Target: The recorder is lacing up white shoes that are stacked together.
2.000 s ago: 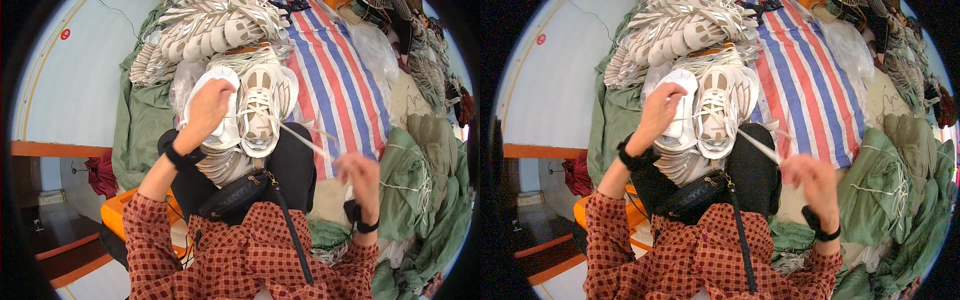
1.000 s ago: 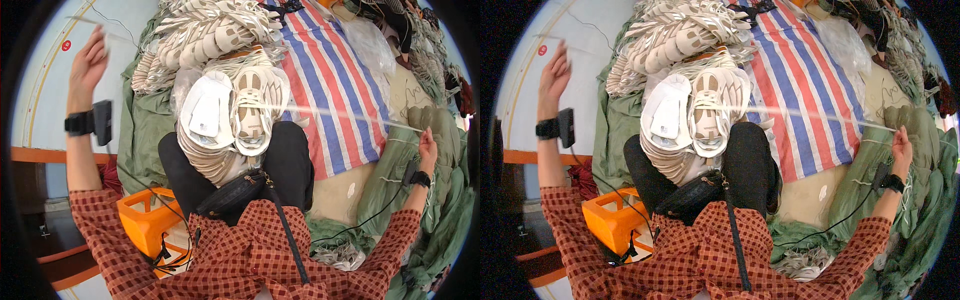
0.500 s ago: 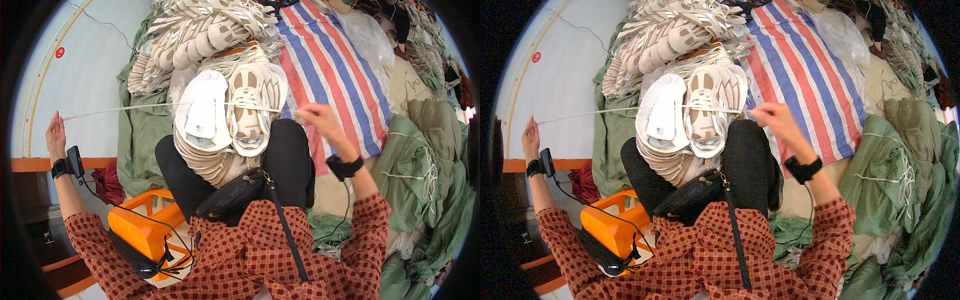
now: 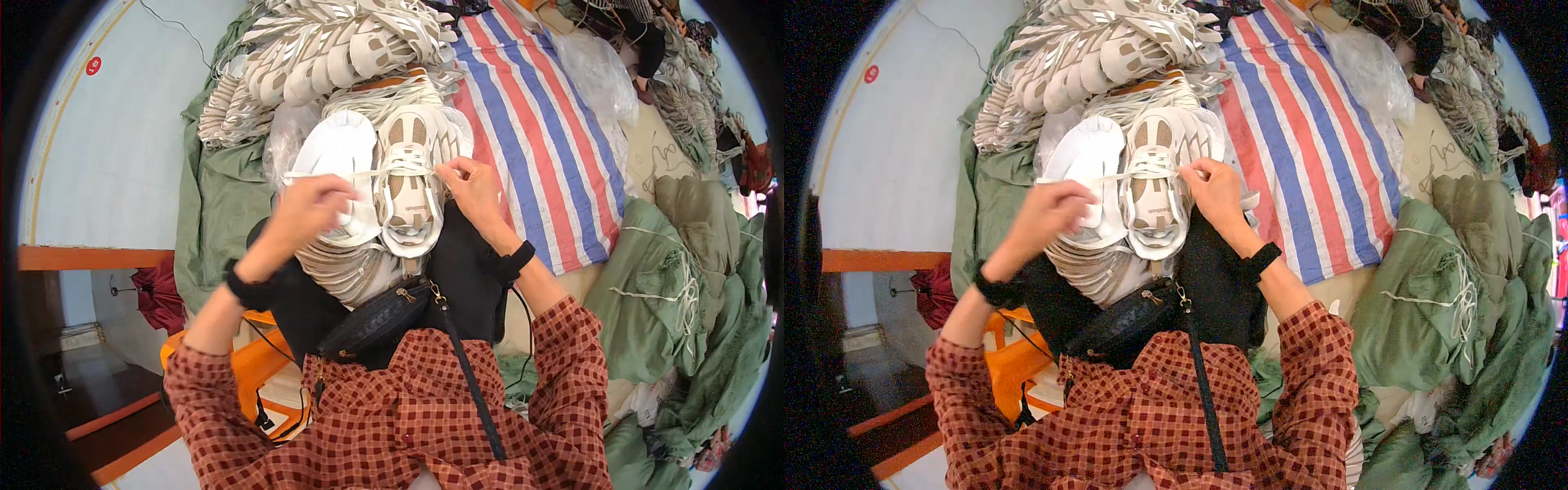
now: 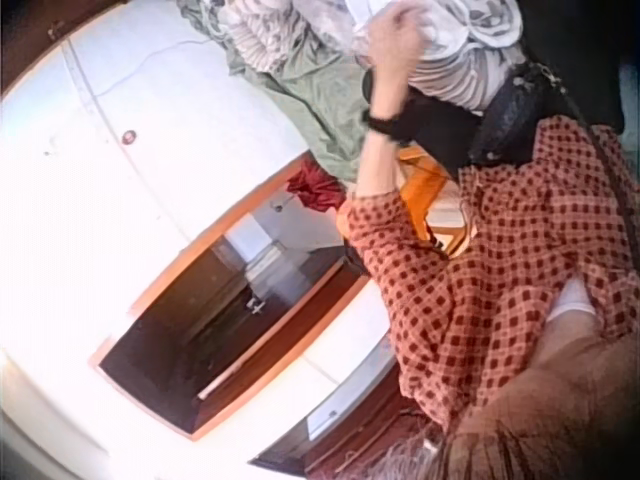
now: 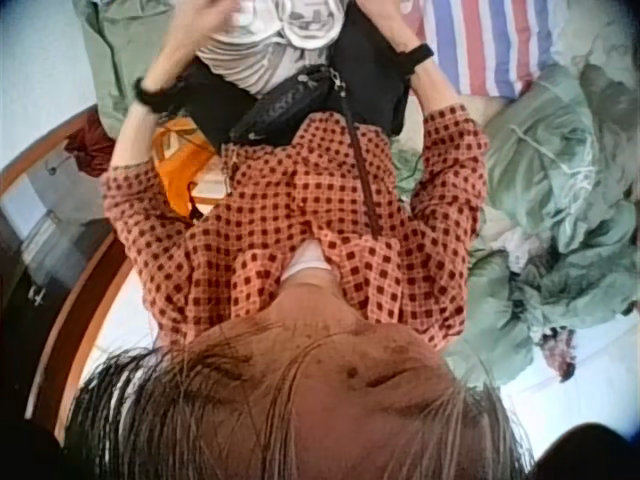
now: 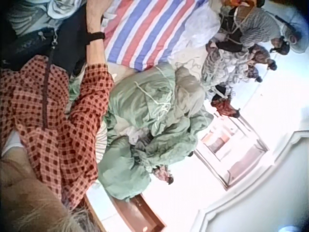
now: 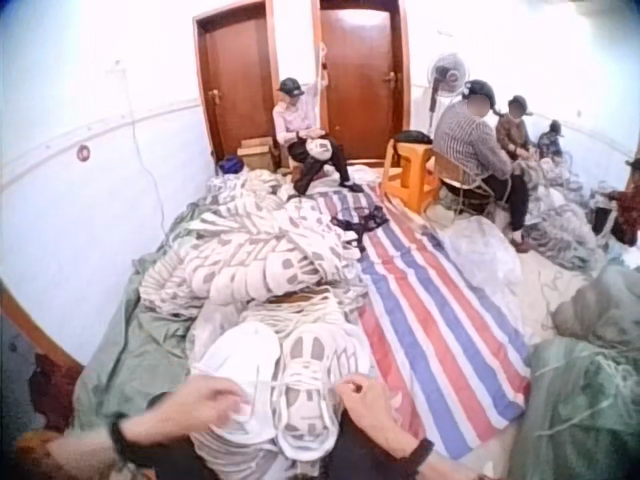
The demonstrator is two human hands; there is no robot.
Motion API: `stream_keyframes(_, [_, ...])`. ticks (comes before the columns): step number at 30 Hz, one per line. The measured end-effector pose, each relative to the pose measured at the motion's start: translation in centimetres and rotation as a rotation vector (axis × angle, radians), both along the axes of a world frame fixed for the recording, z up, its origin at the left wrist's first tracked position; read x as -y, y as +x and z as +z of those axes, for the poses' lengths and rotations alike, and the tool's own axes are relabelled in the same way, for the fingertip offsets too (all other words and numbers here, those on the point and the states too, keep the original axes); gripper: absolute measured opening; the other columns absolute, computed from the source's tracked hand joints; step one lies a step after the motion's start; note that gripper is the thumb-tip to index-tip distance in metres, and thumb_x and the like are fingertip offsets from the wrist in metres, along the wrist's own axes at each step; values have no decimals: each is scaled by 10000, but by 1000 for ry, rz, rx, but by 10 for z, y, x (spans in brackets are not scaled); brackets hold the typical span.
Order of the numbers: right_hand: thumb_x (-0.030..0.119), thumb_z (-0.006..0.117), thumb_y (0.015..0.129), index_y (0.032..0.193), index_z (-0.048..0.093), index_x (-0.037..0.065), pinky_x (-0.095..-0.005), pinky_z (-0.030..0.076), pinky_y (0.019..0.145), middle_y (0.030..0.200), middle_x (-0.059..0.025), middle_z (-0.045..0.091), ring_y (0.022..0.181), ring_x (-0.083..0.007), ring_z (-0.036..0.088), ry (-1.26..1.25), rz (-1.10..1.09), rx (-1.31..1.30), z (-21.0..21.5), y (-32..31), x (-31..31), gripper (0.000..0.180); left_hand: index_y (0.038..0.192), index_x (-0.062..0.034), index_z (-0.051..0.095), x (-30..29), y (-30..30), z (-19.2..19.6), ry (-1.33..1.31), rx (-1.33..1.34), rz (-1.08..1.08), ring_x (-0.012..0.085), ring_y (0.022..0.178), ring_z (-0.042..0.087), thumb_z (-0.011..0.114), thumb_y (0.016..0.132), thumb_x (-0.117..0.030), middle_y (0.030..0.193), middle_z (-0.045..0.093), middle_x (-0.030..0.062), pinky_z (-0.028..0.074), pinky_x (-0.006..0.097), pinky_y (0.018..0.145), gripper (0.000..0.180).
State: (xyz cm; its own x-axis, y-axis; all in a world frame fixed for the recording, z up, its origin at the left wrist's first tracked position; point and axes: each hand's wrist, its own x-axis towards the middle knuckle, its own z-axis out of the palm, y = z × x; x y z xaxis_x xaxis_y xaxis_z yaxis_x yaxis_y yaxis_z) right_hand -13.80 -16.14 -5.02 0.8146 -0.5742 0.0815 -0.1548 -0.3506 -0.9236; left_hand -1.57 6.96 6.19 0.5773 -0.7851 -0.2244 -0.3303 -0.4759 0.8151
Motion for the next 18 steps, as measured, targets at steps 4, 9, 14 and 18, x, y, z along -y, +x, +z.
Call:
stream_keyframes(4, [226, 679, 793, 739, 641, -18, -286, 374, 497, 525, -42, 508, 519, -80, 452, 147, -18, 24, -10, -5, 7, 253, 1141, 5, 570, 58, -35, -23, 43, -168, -80, 107, 527, 562, 489, 832, -60, 676, 600, 68, 453, 245, 471, 326])
stream_keyframes(9, [220, 671, 796, 729, 634, -28, -278, 365, 492, 520, -31, 491, 524, -67, 438, 106, -26, 42, -9, -8, 0, 259, 1276, -11, 451, 76, -32, -38, 30, -459, 57, 101, 535, 550, 474, 876, -92, 702, 588, 56, 441, 223, 469, 408])
stream_keyframes(14, [192, 636, 792, 778, 630, -10, -352, 428, 542, 675, -139, 620, 575, -245, 587, -153, 2, -1, 9, -7, -5, 202, 1082, 24, 527, 53, -21, -26, 14, -250, 149, 136, 551, 607, 498, 862, -79, 701, 605, 78, 456, 231, 483, 245])
stream_keyframes(18, [174, 634, 789, 853, 630, 15, -346, 454, 569, 715, -145, 632, 600, -261, 596, -582, 134, 160, 4, -1, -7, 171, 880, 14, 597, 39, -9, -40, 75, 99, 169, 170, 548, 650, 527, 831, -90, 651, 633, 101, 483, 283, 519, 135])
